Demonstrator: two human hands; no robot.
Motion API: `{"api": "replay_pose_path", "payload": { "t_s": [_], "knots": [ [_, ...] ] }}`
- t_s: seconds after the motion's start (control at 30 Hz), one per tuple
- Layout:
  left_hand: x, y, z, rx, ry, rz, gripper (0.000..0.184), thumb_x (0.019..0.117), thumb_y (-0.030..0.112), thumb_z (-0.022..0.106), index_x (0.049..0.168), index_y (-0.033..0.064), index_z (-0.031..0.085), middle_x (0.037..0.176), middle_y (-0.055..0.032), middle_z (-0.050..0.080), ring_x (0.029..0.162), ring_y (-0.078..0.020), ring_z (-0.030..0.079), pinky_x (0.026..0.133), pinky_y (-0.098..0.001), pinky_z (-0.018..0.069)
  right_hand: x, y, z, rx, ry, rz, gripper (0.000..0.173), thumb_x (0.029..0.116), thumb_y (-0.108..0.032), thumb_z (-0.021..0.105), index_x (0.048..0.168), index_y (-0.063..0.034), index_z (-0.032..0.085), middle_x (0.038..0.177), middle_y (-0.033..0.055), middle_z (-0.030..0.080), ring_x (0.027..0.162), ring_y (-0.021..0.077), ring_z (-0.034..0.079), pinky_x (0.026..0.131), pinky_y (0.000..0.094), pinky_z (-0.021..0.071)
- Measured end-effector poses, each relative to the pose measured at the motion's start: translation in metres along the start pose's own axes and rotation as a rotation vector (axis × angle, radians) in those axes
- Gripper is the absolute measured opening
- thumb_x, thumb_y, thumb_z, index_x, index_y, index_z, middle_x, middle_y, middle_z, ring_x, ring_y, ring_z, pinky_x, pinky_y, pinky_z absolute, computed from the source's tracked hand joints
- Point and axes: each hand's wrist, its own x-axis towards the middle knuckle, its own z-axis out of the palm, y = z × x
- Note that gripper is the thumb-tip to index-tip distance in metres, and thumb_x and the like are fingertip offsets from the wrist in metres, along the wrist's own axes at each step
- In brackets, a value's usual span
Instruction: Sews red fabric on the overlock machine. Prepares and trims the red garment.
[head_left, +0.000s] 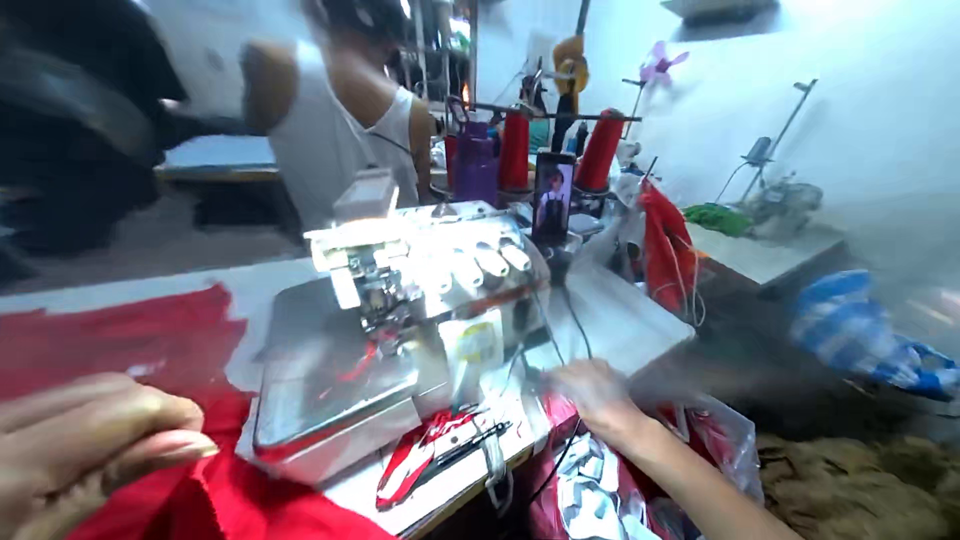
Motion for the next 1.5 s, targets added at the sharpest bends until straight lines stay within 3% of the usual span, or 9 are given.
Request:
{"api": "replay_pose_path", "payload": {
  "t_s": [0.07, 0.2, 0.37, 0.5, 0.8, 0.93, 1.2, 1.37, 1.5],
  "knots": [
    [0.012, 0.021, -0.008, -0.023, -0.051, -0.102, 0.022, 0.101, -0.004, 0.052, 0.095, -0.0215, 0.064, 0.089, -0.0342, 0.066, 0.088, -0.0434, 0.067, 0.085, -0.0474, 0.053, 0.001, 0.0, 0.0, -0.023, 0.219, -0.059, 0.022, 0.0971, -0.005, 0.058, 0.107, -0.007, 0.078, 0.099, 0.0133, 0.076, 0.1, 0.0334, 0.072, 0.097, 0.0605, 0.0495],
    [0.016, -0.004, 0.006, 0.076, 0.002, 0.081, 0.028, 0.1031, 0.012, 0.051, 0.096, -0.0072, 0.07, 0.089, -0.0231, 0.068, 0.083, -0.0387, 0.068, 0.073, -0.0527, 0.0549, 0.009, -0.026, -0.03, 0.119, 0.312, -0.198, 0.024, 0.0968, -0.007, 0.062, 0.114, -0.0093, 0.078, 0.089, 0.0082, 0.074, 0.082, 0.0224, 0.072, 0.077, 0.0415, 0.0603],
    [0.033, 0.002, 0.009, 0.26, 0.193, 0.321, 0.028, 0.1003, 0.029, 0.048, 0.085, 0.0156, 0.068, 0.078, 0.0024, 0.059, 0.067, -0.0136, 0.062, 0.053, -0.0321, 0.0507, 0.022, -0.097, -0.05, 0.203, 0.16, -0.468, 0.028, 0.0954, -0.019, 0.055, 0.106, -0.01, 0.079, 0.073, 0.0005, 0.063, 0.065, 0.0098, 0.061, 0.057, 0.0266, 0.0511],
    [0.042, 0.019, 0.006, 0.242, 0.207, 0.323, 0.032, 0.1008, 0.028, 0.05, 0.078, 0.0134, 0.067, 0.07, 0.0013, 0.054, 0.059, -0.0124, 0.059, 0.049, -0.0281, 0.0459, 0.04, -0.128, -0.07, 0.259, -0.069, -0.422, 0.035, 0.0976, -0.04, 0.062, 0.115, -0.0137, 0.076, 0.084, -0.0028, 0.067, 0.073, 0.0054, 0.061, 0.065, 0.0254, 0.0515],
    [0.044, 0.017, 0.013, 0.205, 0.223, 0.339, 0.025, 0.0968, 0.021, 0.053, 0.078, 0.0134, 0.067, 0.07, 0.0027, 0.054, 0.06, -0.009, 0.058, 0.05, -0.0246, 0.0448, 0.061, -0.152, -0.065, 0.204, 0.002, -0.596, 0.027, 0.0979, -0.032, 0.065, 0.107, -0.0095, 0.078, 0.081, 0.0024, 0.07, 0.075, 0.0133, 0.065, 0.067, 0.0326, 0.0535],
    [0.044, 0.018, 0.018, 0.178, 0.226, 0.339, 0.026, 0.0978, 0.023, 0.051, 0.077, 0.0155, 0.065, 0.069, 0.0054, 0.05, 0.059, -0.0057, 0.054, 0.049, -0.0214, 0.0418, 0.07, -0.156, -0.055, 0.275, 0.078, -0.686, 0.023, 0.1, -0.024, 0.062, 0.092, -0.0077, 0.077, 0.068, 0.0, 0.058, 0.063, 0.0113, 0.056, 0.056, 0.0266, 0.044],
    [0.024, -0.014, -0.017, 0.015, 0.334, 0.207, 0.032, 0.1056, 0.039, 0.048, 0.093, 0.0149, 0.065, 0.084, 0.0097, 0.059, 0.075, 0.0068, 0.054, 0.067, -0.0129, 0.0445, 0.047, -0.108, -0.057, 0.177, 0.064, -0.597, 0.034, 0.0943, -0.036, 0.066, 0.119, -0.0149, 0.077, 0.085, -0.0028, 0.066, 0.075, 0.0055, 0.062, 0.065, 0.0223, 0.0522],
    [-0.004, -0.012, -0.047, -0.396, 0.33, -0.031, 0.016, 0.1049, 0.027, 0.056, 0.096, 0.0195, 0.066, 0.084, 0.0163, 0.068, 0.075, 0.0073, 0.064, 0.072, -0.0155, 0.0553, 0.024, -0.023, -0.026, -0.044, 0.142, -0.396, 0.021, 0.0926, -0.01, 0.066, 0.11, -0.0119, 0.079, 0.085, 0.0055, 0.071, 0.073, 0.0228, 0.07, 0.064, 0.0458, 0.0594],
    [-0.016, 0.017, -0.006, -0.556, 0.335, 0.008, 0.017, 0.1024, 0.042, 0.057, 0.098, 0.0295, 0.068, 0.086, 0.0195, 0.069, 0.077, 0.0069, 0.066, 0.07, -0.0124, 0.0568, 0.01, 0.017, -0.005, -0.184, 0.193, -0.255, 0.017, 0.0914, -0.002, 0.071, 0.104, -0.0077, 0.08, 0.098, 0.0161, 0.075, 0.094, 0.0394, 0.072, 0.081, 0.0643, 0.0543]
  ]
}}
